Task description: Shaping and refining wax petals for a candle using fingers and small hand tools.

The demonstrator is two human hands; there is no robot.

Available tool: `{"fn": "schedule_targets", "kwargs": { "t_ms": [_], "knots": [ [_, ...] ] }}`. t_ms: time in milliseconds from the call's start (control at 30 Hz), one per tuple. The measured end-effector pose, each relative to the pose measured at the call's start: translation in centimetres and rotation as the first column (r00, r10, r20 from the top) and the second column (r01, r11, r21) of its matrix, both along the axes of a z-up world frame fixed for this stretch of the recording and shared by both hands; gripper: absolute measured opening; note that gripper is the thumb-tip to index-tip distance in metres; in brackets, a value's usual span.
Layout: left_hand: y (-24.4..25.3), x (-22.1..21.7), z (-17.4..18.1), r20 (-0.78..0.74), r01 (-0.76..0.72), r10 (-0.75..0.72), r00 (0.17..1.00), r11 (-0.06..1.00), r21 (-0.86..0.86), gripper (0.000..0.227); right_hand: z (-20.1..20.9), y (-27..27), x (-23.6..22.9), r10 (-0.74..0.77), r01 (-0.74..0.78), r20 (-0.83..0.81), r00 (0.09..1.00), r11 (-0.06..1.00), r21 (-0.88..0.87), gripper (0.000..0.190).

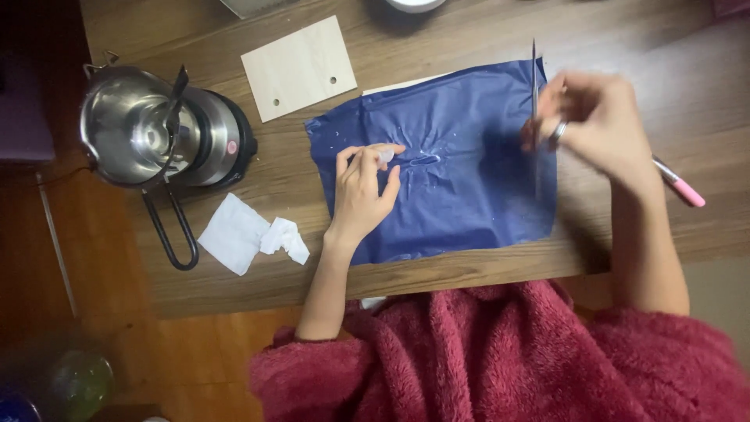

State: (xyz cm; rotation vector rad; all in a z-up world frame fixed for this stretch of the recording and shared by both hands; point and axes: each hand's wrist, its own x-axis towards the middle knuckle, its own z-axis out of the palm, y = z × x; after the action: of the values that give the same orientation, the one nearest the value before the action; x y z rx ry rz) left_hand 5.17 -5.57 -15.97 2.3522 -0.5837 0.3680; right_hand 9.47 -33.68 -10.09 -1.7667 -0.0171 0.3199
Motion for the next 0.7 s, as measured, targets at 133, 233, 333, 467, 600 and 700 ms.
{"fn": "schedule_targets", "kwargs": {
  "t_ms": [133,233,333,467,600,700],
  "knots": [
    [0.3,0.1,-0.1,-0.036,0.01,-0.009,0.999,1.0,0.01,0.018,-2.5,-2.1,1.4,0.032,-0.034,0.036,0.999,0.998,0.053,0.024],
    [0.3,0.1,-0.4,-0.071,0.034,-0.03,0.997,0.998,0.057,0.027,-3.1,-2.9,0.8,0.032,-0.005,0.069,0.997,0.932,-0.364,0.026],
    [0.2,0.1,-0.6,-0.117,0.069,-0.061,0.991,0.995,0.07,0.029,-5.1,-3.5,-1.0,0.196,0.144,0.369,0.909,0.681,-0.718,0.027],
    [0.3,0.1,-1.3,-0.147,0.081,-0.066,0.987,0.991,0.103,0.033,-5.6,-1.7,-3.5,0.167,0.159,0.256,0.952,0.442,-0.883,0.046],
    [0.3,0.2,-1.4,-0.132,0.074,-0.058,0.99,0.99,0.119,0.035,-6.7,-0.9,-3.8,0.187,0.178,0.254,0.949,0.349,-0.92,0.049],
    [0.3,0.1,-1.5,-0.134,0.065,-0.05,0.99,0.992,0.109,0.039,-5.9,0.4,-4.0,0.21,0.255,0.387,0.898,0.47,-0.845,0.037]
  ]
}}
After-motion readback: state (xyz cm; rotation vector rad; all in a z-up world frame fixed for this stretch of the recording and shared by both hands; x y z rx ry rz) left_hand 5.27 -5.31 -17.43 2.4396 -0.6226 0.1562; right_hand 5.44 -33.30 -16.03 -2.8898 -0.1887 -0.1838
